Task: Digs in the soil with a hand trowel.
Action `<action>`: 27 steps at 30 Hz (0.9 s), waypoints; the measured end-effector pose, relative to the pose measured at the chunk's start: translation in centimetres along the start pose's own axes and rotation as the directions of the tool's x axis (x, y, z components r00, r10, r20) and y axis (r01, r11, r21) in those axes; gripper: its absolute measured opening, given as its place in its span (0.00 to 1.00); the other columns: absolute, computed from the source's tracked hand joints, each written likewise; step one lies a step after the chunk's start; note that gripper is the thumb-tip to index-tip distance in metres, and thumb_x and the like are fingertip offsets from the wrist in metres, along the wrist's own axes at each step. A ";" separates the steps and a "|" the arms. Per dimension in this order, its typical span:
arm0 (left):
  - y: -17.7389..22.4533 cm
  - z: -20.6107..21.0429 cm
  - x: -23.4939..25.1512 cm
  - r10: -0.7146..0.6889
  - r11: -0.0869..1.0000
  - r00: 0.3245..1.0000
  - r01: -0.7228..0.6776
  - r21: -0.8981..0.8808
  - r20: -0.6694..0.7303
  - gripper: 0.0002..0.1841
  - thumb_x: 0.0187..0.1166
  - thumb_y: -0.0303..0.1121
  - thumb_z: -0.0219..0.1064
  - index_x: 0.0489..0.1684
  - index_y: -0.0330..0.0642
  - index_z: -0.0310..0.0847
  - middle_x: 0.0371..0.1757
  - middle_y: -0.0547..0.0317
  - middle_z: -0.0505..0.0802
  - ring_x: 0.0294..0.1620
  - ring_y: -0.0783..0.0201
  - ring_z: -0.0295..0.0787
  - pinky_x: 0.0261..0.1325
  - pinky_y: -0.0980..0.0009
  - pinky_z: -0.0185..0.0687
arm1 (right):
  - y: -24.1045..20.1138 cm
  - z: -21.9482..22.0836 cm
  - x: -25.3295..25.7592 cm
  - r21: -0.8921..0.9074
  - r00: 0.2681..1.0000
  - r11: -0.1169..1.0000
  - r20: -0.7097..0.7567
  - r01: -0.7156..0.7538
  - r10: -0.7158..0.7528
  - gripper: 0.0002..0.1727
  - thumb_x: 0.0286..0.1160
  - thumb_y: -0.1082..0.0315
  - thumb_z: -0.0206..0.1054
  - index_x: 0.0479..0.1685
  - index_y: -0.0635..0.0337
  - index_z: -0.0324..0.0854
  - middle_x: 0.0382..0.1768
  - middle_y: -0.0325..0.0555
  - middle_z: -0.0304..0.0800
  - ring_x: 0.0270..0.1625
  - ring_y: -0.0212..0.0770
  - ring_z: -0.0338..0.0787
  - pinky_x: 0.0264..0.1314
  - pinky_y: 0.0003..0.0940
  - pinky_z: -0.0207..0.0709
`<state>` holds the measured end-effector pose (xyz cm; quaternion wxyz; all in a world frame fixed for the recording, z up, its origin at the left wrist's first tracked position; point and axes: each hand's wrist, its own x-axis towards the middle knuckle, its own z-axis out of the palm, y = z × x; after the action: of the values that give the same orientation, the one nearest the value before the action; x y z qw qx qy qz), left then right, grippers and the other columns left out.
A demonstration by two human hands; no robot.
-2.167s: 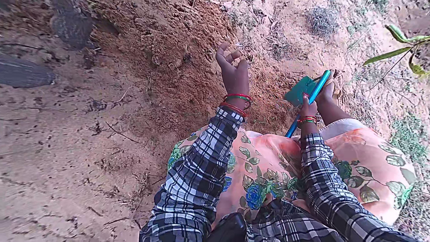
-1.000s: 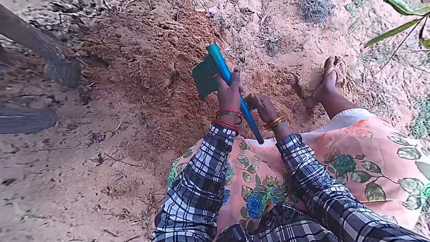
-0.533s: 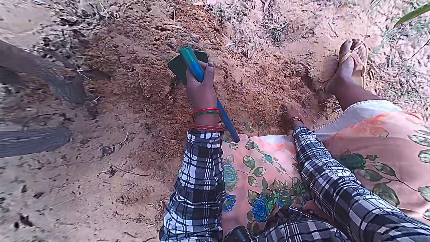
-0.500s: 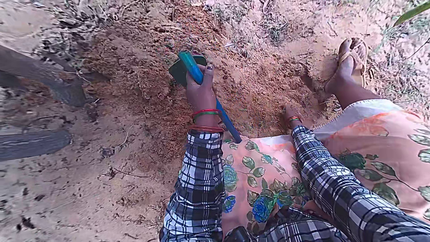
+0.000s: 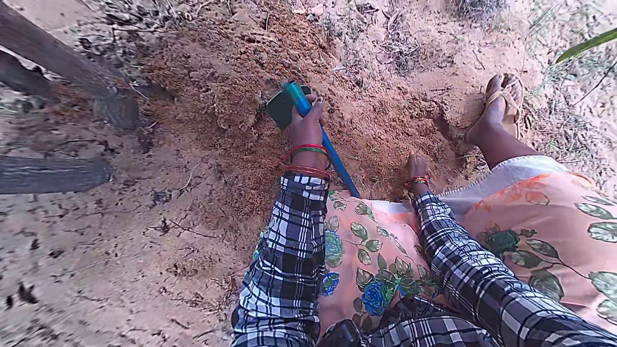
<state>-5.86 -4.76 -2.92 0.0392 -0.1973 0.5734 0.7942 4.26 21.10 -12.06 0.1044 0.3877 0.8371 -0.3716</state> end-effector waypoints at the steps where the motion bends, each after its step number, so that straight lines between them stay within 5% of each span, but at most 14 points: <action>1: 0.0 -0.1 0.0 -0.002 1.000 1.000 0.002 -0.024 0.010 0.15 0.84 0.29 0.65 0.67 0.42 0.75 0.40 0.62 0.80 0.33 0.72 0.78 0.41 0.78 0.79 | 3.0 3.3 2.8 0.075 0.902 0.959 -0.365 0.275 -0.230 0.32 0.98 0.60 0.43 0.44 0.85 0.81 0.38 0.75 0.85 0.43 0.62 0.86 0.56 0.56 0.77; 3: 0.0 -0.1 0.0 -0.012 0.997 1.000 0.014 -0.075 0.026 0.14 0.84 0.27 0.64 0.65 0.41 0.75 0.40 0.62 0.80 0.35 0.71 0.79 0.43 0.77 0.79 | 3.5 3.5 6.2 0.101 0.855 0.914 -0.404 0.394 -0.324 0.35 0.97 0.50 0.39 0.33 0.74 0.78 0.26 0.54 0.77 0.32 0.48 0.79 0.44 0.51 0.75; 5: 0.3 -0.2 -0.1 -0.019 0.996 0.999 0.022 -0.091 0.033 0.14 0.84 0.26 0.63 0.66 0.41 0.75 0.42 0.61 0.80 0.36 0.71 0.79 0.42 0.77 0.78 | 1.4 1.9 6.2 0.044 0.904 0.934 -0.273 0.355 -0.330 0.36 0.97 0.50 0.40 0.35 0.74 0.81 0.28 0.56 0.81 0.35 0.49 0.82 0.49 0.52 0.76; 9: 1.2 -0.4 -0.5 -0.042 0.993 0.998 0.046 -0.112 0.044 0.17 0.83 0.25 0.63 0.68 0.40 0.74 0.47 0.59 0.81 0.38 0.70 0.79 0.42 0.77 0.78 | 1.0 3.0 5.6 -0.205 0.972 0.956 0.151 0.211 -0.183 0.27 0.93 0.52 0.54 0.60 0.69 0.86 0.54 0.66 0.92 0.60 0.63 0.90 0.70 0.66 0.75; 12: 1.4 -0.4 -0.5 -0.041 0.993 0.998 0.046 -0.110 0.050 0.16 0.83 0.24 0.63 0.68 0.39 0.75 0.45 0.58 0.81 0.36 0.70 0.78 0.40 0.77 0.76 | 3.4 7.4 4.5 -0.429 0.939 0.868 0.326 0.251 -0.110 0.41 0.79 0.47 0.73 0.88 0.60 0.68 0.77 0.75 0.75 0.77 0.73 0.79 0.78 0.73 0.69; 14: 1.3 -0.5 -0.3 -0.032 0.993 0.998 0.038 -0.112 0.051 0.15 0.82 0.24 0.63 0.65 0.40 0.76 0.41 0.60 0.80 0.34 0.71 0.77 0.39 0.77 0.75 | 4.1 10.1 3.3 -0.504 0.954 0.837 0.294 0.212 -0.064 0.50 0.67 0.51 0.81 0.92 0.54 0.61 0.81 0.83 0.64 0.74 0.80 0.78 0.71 0.74 0.75; 16: 1.3 -0.6 -0.3 -0.042 0.993 0.997 0.049 -0.109 0.061 0.15 0.83 0.24 0.63 0.66 0.40 0.76 0.46 0.58 0.81 0.37 0.70 0.77 0.42 0.77 0.75 | 3.9 10.9 2.3 -0.476 0.961 0.860 0.268 0.187 -0.061 0.48 0.64 0.60 0.83 0.90 0.53 0.65 0.79 0.83 0.66 0.72 0.80 0.79 0.67 0.75 0.76; 23: 1.5 -0.5 -0.6 -0.057 0.995 0.997 0.061 -0.077 0.054 0.17 0.81 0.24 0.63 0.68 0.41 0.77 0.51 0.57 0.82 0.40 0.69 0.79 0.42 0.77 0.76 | 3.0 10.5 1.2 -0.506 0.977 0.846 0.202 0.167 -0.072 0.41 0.67 0.66 0.77 0.85 0.57 0.69 0.67 0.77 0.82 0.66 0.76 0.86 0.61 0.76 0.79; 27: 1.4 -0.4 -0.6 -0.043 0.995 0.997 0.049 -0.082 0.064 0.17 0.82 0.23 0.62 0.67 0.40 0.76 0.52 0.56 0.81 0.41 0.69 0.78 0.43 0.77 0.76 | 3.5 11.4 2.3 -0.571 0.981 0.807 0.190 0.149 -0.046 0.38 0.73 0.60 0.75 0.86 0.54 0.70 0.80 0.79 0.66 0.72 0.78 0.80 0.69 0.72 0.77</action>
<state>-5.59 -5.47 -1.55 0.0669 -0.1872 0.5334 0.8221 3.91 15.87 -23.07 0.2688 0.2611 0.9175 -0.1335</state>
